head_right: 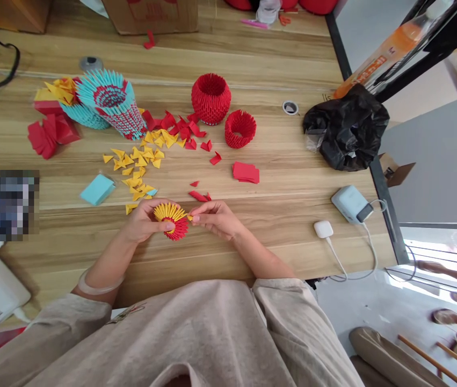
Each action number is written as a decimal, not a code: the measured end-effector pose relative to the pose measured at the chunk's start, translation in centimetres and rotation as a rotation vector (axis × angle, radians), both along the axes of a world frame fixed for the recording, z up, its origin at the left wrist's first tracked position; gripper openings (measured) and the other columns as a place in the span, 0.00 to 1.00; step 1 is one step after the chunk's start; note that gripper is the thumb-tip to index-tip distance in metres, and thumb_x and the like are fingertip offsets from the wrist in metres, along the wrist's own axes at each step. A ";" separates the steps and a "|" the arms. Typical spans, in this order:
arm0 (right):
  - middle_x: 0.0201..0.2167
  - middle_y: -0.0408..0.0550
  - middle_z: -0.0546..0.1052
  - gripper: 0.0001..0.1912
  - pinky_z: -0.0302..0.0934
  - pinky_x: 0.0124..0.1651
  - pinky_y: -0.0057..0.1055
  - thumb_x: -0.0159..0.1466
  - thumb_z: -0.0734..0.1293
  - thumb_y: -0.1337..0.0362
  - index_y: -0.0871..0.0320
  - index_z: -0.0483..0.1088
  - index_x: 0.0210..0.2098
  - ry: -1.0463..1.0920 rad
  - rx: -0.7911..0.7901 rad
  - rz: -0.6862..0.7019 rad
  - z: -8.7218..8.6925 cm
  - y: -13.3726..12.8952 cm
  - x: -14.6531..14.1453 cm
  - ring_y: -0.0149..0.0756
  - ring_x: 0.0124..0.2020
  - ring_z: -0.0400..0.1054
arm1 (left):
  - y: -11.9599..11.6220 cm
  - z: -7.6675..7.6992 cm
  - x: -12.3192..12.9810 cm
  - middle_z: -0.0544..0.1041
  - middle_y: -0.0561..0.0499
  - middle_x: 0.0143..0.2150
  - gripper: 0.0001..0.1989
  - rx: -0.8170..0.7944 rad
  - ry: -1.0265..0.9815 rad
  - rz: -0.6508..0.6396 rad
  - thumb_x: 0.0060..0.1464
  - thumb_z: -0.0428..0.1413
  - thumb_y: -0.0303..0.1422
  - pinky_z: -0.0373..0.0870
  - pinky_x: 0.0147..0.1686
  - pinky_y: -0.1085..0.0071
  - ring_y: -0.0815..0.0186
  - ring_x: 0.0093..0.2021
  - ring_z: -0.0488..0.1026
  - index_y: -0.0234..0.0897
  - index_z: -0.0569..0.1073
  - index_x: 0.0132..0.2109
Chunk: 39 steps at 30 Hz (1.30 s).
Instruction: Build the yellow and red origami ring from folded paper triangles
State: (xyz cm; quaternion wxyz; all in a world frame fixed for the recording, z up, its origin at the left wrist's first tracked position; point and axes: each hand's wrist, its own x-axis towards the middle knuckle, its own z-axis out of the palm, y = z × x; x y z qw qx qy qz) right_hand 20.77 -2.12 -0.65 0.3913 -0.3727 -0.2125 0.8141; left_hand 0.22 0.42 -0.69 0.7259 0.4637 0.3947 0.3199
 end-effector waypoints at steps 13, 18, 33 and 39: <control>0.26 0.42 0.79 0.10 0.68 0.32 0.24 0.42 0.78 0.67 0.59 0.76 0.24 -0.003 -0.008 0.041 -0.5 0.0 0.0 0.25 0.25 0.71 | -0.1 -0.1 -0.1 0.79 0.48 0.33 0.20 -0.046 0.038 -0.014 0.32 0.69 0.30 0.74 0.35 0.67 0.63 0.32 0.75 0.36 0.78 0.38; 0.27 0.43 0.80 0.10 0.68 0.34 0.25 0.41 0.78 0.68 0.59 0.76 0.24 -0.007 -0.013 0.039 -0.4 0.0 0.0 0.26 0.26 0.72 | -0.1 -0.1 -0.2 0.79 0.48 0.34 0.20 -0.059 0.032 -0.019 0.32 0.69 0.30 0.74 0.34 0.68 0.64 0.32 0.75 0.36 0.78 0.38; 0.23 0.42 0.78 0.10 0.69 0.34 0.24 0.43 0.77 0.68 0.60 0.76 0.25 0.018 -0.080 0.091 -0.3 -0.1 -0.1 0.26 0.25 0.73 | 0.1 0.0 -0.4 0.79 0.47 0.35 0.21 -0.039 0.077 -0.047 0.31 0.68 0.29 0.74 0.34 0.70 0.64 0.33 0.75 0.33 0.78 0.39; 0.20 0.42 0.78 0.11 0.69 0.32 0.23 0.42 0.77 0.67 0.60 0.76 0.25 0.020 -0.099 0.090 -0.2 -0.1 -0.4 0.25 0.23 0.72 | 0.2 0.4 -0.4 0.79 0.47 0.35 0.22 -0.012 0.122 -0.065 0.32 0.68 0.31 0.74 0.35 0.70 0.64 0.33 0.75 0.32 0.78 0.39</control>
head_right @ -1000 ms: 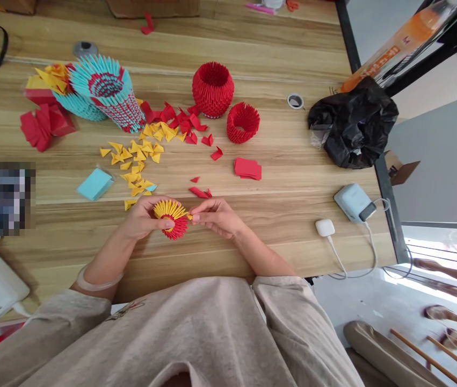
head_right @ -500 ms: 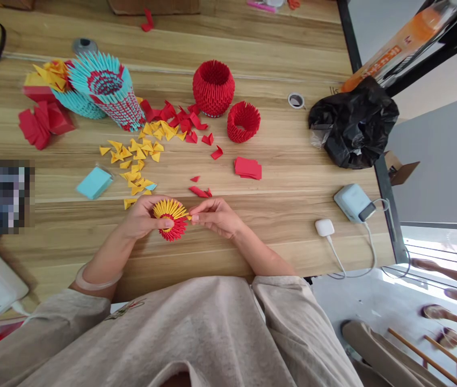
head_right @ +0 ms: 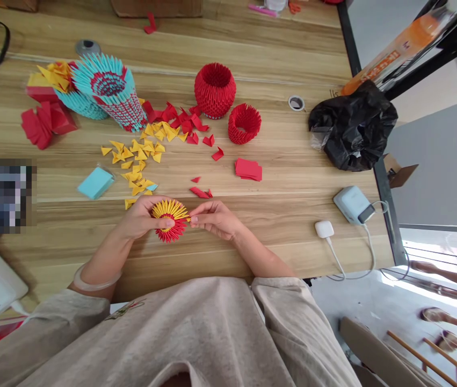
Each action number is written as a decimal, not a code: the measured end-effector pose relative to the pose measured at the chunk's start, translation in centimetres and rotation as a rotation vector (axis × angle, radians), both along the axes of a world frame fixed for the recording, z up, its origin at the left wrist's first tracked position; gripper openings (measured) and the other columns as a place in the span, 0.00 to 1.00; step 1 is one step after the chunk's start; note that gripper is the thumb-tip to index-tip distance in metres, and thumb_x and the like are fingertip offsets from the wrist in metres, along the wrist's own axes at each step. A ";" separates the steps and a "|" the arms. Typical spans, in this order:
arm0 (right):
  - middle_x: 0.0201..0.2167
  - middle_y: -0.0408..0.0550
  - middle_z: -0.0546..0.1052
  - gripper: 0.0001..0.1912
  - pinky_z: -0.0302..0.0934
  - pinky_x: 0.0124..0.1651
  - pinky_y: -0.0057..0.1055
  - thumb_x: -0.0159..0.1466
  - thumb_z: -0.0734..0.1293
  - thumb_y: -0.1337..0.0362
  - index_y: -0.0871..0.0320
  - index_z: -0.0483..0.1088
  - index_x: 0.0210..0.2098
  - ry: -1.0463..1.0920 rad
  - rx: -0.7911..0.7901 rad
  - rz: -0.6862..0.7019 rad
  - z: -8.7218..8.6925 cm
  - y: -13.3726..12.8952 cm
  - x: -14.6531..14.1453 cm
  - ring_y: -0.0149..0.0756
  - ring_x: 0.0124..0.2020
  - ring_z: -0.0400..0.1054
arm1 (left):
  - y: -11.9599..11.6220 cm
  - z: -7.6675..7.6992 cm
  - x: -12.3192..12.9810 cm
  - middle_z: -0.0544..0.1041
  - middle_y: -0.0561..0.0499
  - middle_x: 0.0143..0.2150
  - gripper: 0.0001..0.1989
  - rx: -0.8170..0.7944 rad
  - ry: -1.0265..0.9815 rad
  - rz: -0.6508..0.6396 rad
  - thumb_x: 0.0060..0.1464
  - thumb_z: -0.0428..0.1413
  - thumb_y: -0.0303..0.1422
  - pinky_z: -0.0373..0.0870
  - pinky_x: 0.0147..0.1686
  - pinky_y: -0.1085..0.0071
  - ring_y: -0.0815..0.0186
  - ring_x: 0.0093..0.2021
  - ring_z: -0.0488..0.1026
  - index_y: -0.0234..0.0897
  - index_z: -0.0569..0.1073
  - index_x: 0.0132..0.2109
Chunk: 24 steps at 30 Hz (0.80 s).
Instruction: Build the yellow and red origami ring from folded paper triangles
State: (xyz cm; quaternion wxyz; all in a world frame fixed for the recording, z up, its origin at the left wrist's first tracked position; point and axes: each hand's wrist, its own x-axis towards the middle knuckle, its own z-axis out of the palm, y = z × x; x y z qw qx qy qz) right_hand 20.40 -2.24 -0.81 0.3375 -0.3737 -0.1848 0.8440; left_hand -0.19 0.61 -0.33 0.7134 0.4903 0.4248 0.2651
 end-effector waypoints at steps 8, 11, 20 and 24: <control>0.23 0.44 0.79 0.11 0.68 0.36 0.30 0.41 0.78 0.66 0.59 0.74 0.23 -0.165 0.095 -0.106 -0.3 -0.4 -0.4 0.31 0.26 0.73 | -0.1 0.2 0.0 0.79 0.47 0.38 0.23 0.116 0.115 -0.028 0.35 0.67 0.32 0.74 0.35 0.71 0.63 0.34 0.75 0.32 0.77 0.42; 0.22 0.44 0.78 0.13 0.68 0.35 0.32 0.39 0.78 0.66 0.59 0.71 0.20 -0.223 0.132 -0.154 -0.5 -0.5 -0.6 0.33 0.25 0.73 | -0.1 0.3 0.1 0.79 0.47 0.38 0.22 0.177 0.167 -0.059 0.36 0.67 0.33 0.74 0.37 0.69 0.62 0.35 0.75 0.33 0.78 0.43; 0.21 0.42 0.78 0.20 0.68 0.34 0.32 0.35 0.79 0.66 0.59 0.62 0.15 -0.304 0.118 -0.208 -0.6 -0.4 -1.1 0.32 0.23 0.73 | -0.2 0.2 0.6 0.79 0.45 0.42 0.24 0.226 0.246 -0.055 0.38 0.65 0.34 0.72 0.42 0.65 0.58 0.40 0.76 0.33 0.77 0.45; 0.21 0.42 0.78 0.20 0.68 0.34 0.31 0.34 0.79 0.66 0.58 0.62 0.14 -0.344 0.131 -0.246 -0.5 -0.4 -1.4 0.32 0.23 0.73 | -0.2 -0.1 0.6 0.78 0.45 0.46 0.25 0.224 0.218 -0.032 0.38 0.65 0.34 0.71 0.46 0.64 0.58 0.43 0.75 0.34 0.76 0.47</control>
